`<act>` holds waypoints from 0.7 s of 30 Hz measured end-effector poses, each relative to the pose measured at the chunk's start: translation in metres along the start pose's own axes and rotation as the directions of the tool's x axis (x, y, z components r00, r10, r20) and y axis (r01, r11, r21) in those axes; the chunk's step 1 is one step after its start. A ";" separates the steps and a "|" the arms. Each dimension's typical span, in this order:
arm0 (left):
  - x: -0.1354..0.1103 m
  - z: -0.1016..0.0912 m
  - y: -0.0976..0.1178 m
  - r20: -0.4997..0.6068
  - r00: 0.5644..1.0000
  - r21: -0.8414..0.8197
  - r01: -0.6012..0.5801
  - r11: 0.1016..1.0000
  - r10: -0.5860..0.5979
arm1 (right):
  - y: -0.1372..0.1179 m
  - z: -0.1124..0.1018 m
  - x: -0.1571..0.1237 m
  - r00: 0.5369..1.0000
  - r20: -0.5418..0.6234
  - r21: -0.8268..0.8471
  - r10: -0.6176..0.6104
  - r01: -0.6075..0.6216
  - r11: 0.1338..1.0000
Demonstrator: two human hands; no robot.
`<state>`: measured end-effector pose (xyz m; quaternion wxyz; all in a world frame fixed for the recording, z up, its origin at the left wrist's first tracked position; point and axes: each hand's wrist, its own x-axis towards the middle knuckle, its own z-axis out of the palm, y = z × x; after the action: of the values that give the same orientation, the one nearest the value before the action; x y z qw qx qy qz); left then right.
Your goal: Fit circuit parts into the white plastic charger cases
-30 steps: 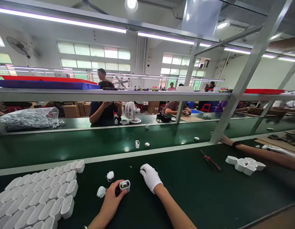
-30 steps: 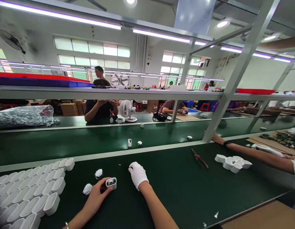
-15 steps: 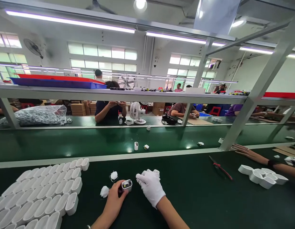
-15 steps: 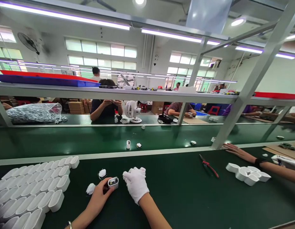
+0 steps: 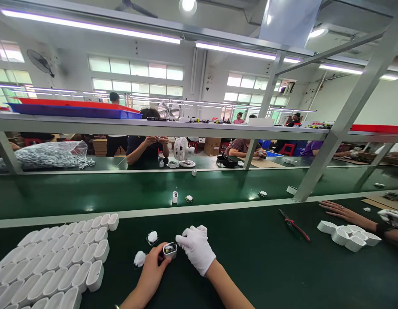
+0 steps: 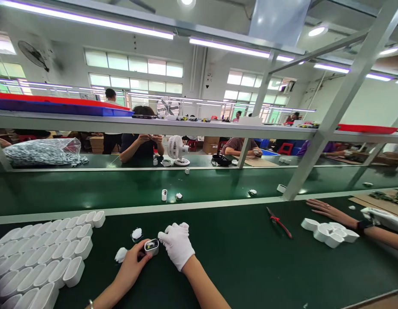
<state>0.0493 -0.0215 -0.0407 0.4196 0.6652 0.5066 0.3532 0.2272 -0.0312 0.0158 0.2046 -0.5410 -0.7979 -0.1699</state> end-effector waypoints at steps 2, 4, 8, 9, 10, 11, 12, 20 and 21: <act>0.000 0.000 0.000 0.007 1.000 0.002 0.004 1.000 -0.004 | 0.002 -0.002 -0.001 1.000 -0.008 0.006 -0.006 0.006 1.000; 0.001 -0.001 0.000 0.012 1.000 0.007 0.004 1.000 -0.004 | 0.005 -0.005 -0.002 1.000 -0.016 0.029 0.006 -0.005 1.000; 0.002 -0.002 0.001 0.017 1.000 0.017 0.003 1.000 -0.003 | 0.009 -0.008 -0.006 0.997 -0.033 0.076 0.069 -0.066 0.995; 0.002 -0.002 0.001 0.017 1.000 0.018 0.002 1.000 -0.002 | 0.009 -0.008 -0.006 0.996 -0.032 0.082 0.081 -0.078 0.994; 0.002 -0.002 0.002 0.017 1.000 0.018 0.001 1.000 -0.001 | 0.009 -0.008 -0.006 0.996 -0.026 0.084 0.088 -0.085 0.993; 0.002 -0.002 0.002 0.017 1.000 0.017 -0.001 1.000 0.001 | 0.008 -0.008 -0.006 0.996 -0.018 0.084 0.092 -0.091 0.992; 0.002 -0.002 0.003 0.016 1.000 0.017 -0.002 1.000 0.002 | 0.008 -0.007 -0.006 0.995 -0.009 0.080 0.097 -0.096 0.992; 0.002 -0.003 0.003 0.013 1.000 -0.001 -0.013 1.000 0.013 | 0.004 -0.005 -0.007 0.994 0.054 0.041 0.095 -0.098 0.994; 0.002 -0.003 0.004 0.014 1.000 -0.004 -0.015 1.000 0.015 | 0.003 -0.004 -0.006 0.993 0.059 0.043 0.098 -0.101 0.994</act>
<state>0.0486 -0.0197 -0.0361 0.4216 0.6708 0.4980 0.3526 0.2328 -0.0373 0.0165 0.2024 -0.5798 -0.7792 -0.1256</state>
